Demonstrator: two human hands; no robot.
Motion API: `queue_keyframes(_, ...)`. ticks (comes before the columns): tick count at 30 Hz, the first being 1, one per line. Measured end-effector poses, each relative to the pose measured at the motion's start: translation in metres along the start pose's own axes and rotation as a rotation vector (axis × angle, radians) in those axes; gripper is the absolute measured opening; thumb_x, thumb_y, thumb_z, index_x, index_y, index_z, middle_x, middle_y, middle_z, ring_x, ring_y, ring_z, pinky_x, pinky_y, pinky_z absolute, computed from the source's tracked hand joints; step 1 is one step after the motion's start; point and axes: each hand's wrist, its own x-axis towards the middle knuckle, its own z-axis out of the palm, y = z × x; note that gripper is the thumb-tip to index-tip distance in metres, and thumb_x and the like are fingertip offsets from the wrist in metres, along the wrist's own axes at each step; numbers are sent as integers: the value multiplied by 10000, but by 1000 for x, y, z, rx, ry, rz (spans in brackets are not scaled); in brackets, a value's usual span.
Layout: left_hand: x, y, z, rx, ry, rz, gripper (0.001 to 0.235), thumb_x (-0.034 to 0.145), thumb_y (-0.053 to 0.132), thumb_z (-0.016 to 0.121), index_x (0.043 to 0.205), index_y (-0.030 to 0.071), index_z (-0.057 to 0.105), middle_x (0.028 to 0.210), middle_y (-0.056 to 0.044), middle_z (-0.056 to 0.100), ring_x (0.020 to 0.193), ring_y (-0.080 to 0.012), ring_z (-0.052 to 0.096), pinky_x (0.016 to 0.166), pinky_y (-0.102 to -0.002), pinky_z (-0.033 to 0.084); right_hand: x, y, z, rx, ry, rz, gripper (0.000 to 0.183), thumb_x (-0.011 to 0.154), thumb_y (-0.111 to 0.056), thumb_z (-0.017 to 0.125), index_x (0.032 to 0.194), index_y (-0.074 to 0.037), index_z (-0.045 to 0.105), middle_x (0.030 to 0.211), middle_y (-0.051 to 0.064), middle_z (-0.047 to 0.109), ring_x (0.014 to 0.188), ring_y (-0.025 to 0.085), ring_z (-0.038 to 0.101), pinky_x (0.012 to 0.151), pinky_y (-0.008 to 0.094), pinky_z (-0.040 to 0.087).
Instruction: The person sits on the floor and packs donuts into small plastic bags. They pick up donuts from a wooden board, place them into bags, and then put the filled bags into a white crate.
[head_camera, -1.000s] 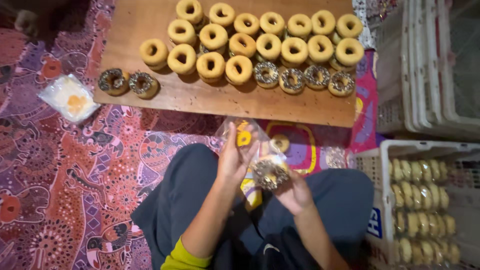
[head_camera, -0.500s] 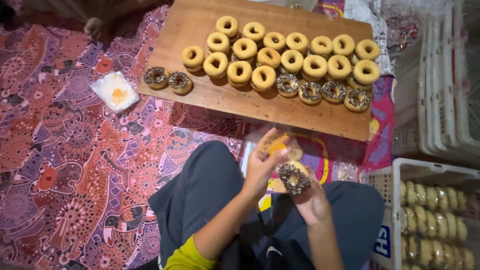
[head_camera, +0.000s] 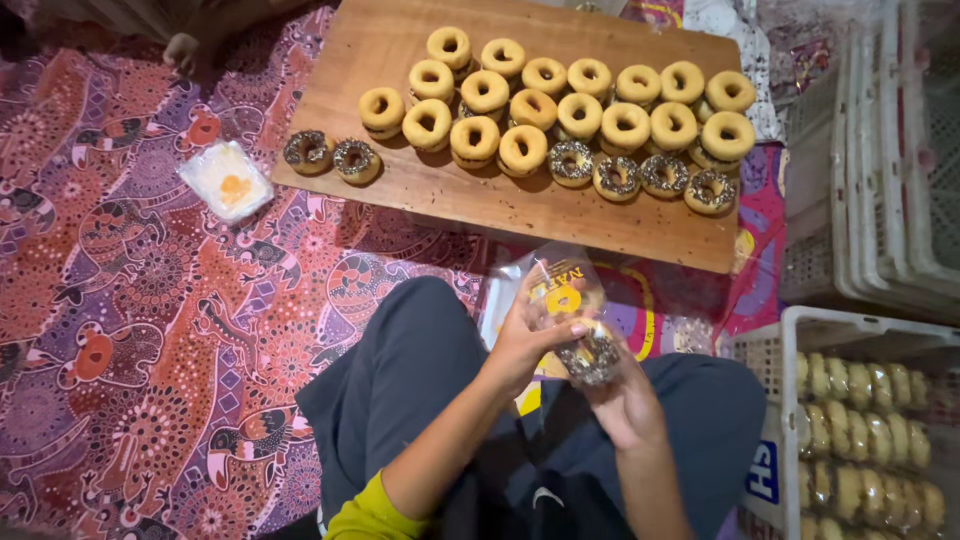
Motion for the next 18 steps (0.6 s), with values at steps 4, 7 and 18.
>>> queue_keyframes(4, 8, -10, -10, -177, 174, -115, 1006, 762, -66, 730, 1481, 295, 126, 1328, -112, 633, 1097, -249, 682, 941, -406, 581, -8, -7, 16, -16, -76, 31, 718, 916, -261, 676, 1545, -114, 363, 1468, 97, 510, 1290, 244, 589, 1017, 442, 560)
queue_keyframes(7, 2, -26, -17, -150, -2, -95, 584, 959, 1, 739, 1468, -18, 454, 1229, -141, 661, 1136, -236, 674, 1027, -390, 567, -6, -10, 32, -454, -72, -153, 819, 832, -140, 748, 1532, -93, 323, 1508, 102, 477, 1241, 309, 586, 887, 439, 562)
queue_keyframes(18, -28, -43, -40, 179, -31, -135, 439, 1000, 202, 683, 1385, 154, 477, 1207, -137, 731, 1068, -224, 710, 954, -379, 574, -8, -33, 50, -1750, -7, -727, 143, 916, -140, 735, 1055, -142, 771, 1058, 40, 769, 986, 199, 723, 817, 342, 567)
